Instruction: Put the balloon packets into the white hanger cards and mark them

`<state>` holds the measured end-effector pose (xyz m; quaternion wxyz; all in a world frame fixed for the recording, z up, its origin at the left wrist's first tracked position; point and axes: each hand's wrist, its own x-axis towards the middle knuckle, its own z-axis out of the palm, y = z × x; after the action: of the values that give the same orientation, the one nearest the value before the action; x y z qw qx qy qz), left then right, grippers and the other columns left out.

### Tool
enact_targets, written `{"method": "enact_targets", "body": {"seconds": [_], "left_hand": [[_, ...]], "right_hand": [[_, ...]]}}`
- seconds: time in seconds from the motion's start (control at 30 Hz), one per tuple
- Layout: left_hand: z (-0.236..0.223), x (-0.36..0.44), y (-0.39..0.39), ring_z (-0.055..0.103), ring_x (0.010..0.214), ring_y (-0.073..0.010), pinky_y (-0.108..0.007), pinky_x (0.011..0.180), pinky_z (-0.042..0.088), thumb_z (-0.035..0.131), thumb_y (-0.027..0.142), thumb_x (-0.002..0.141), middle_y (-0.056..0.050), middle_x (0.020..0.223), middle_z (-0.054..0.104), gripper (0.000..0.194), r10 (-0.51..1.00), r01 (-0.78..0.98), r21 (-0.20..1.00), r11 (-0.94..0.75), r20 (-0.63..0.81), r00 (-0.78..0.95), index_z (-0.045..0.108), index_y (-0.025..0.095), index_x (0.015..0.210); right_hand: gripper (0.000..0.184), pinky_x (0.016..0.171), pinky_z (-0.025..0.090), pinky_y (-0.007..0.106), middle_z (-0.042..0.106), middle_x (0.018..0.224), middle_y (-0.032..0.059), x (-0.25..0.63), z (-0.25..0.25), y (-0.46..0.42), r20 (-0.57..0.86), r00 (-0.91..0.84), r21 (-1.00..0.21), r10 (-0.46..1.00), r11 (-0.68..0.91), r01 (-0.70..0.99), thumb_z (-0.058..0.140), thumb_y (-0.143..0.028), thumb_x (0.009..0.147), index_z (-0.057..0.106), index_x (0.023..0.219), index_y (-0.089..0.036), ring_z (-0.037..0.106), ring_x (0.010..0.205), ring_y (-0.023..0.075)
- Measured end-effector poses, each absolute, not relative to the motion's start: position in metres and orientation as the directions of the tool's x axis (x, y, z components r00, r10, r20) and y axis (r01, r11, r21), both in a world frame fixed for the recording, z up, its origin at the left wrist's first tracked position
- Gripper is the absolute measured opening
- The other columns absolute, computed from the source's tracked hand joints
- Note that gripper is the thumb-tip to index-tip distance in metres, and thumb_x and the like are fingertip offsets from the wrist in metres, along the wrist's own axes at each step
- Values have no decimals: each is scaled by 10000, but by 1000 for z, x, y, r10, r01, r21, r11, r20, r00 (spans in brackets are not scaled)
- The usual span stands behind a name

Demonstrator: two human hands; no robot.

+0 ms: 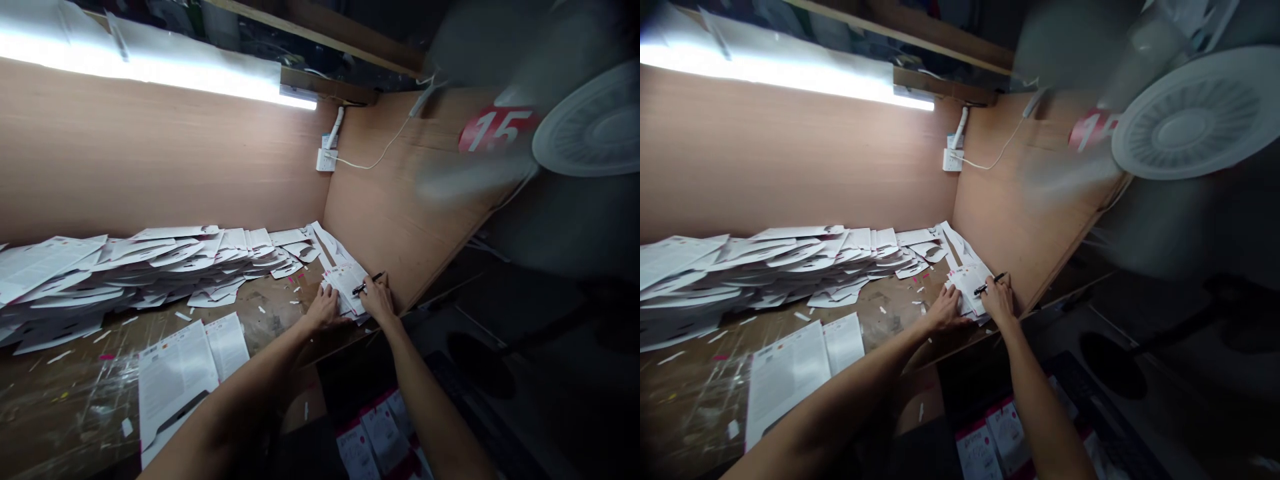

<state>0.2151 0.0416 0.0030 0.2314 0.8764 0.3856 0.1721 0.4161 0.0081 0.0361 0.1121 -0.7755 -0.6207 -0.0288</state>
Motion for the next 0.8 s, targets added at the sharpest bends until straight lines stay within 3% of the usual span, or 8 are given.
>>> {"method": "enact_targets", "body": {"seconds": [0.2,0.27,0.37,0.43,0.5,0.6,0.67,0.8], "left_hand": [[4,219,25,513,1392,-358,-549,1324,150,794,484,836,-146,1287,625,500,743,553,532,-641,251,620,602,221,1217],[6,219,24,432,1464,-417,-616,1299,180,816,485,815,-170,1422,573,567,773,574,543,-613,258,580,596,226,1270],[14,219,17,167,1581,-528,-704,1253,213,854,530,774,-186,1685,331,766,821,630,541,-557,246,515,547,237,1412],[21,217,7,88,1610,-512,-701,1263,200,828,527,806,-165,1744,234,800,831,656,519,-547,239,503,507,248,1484],[30,206,-11,119,1624,-462,-676,1284,186,792,461,850,-146,1744,259,737,829,667,501,-551,238,506,512,256,1500],[38,160,-49,253,1610,-381,-630,1310,197,727,361,904,-101,1679,420,524,816,639,524,-564,233,529,616,276,1409],[40,108,-78,376,1566,-329,-583,1315,247,664,361,956,-87,1564,572,358,829,610,578,-542,247,502,689,282,1304],[34,-30,-130,600,1398,-275,-522,1241,421,525,318,1036,-115,1307,747,260,923,668,647,-366,346,171,747,230,1140]], "right_hand": [[278,950,404,389,749,1131,184,415,35,-2,236,268,-147,934,-239,960,563,-234,974,628,1237,-172,640,1130,342],[279,954,404,390,757,1126,177,415,37,-2,245,273,-154,930,-241,958,566,-241,974,631,1238,-177,640,1131,342],[306,959,408,397,760,1132,177,416,41,-3,261,285,-165,922,-249,954,558,-249,974,631,1262,-173,641,1132,342],[325,985,407,406,759,1137,177,417,45,-5,296,294,-184,909,-247,951,551,-247,968,635,1272,-166,639,1135,339],[333,1012,412,427,756,1132,182,416,49,-12,363,288,-234,886,-213,949,531,-260,972,647,1266,-157,640,1132,339],[362,985,473,447,754,1115,179,406,52,-34,489,249,-423,836,-22,906,486,-337,1000,659,1266,-164,668,1079,328],[400,897,537,427,765,1068,148,393,48,-53,526,246,-618,814,167,768,486,-413,1017,649,1309,-193,705,974,297],[393,623,561,357,737,823,73,348,26,-79,354,193,-906,915,285,312,554,-512,1029,715,1265,-241,669,638,218]]}}
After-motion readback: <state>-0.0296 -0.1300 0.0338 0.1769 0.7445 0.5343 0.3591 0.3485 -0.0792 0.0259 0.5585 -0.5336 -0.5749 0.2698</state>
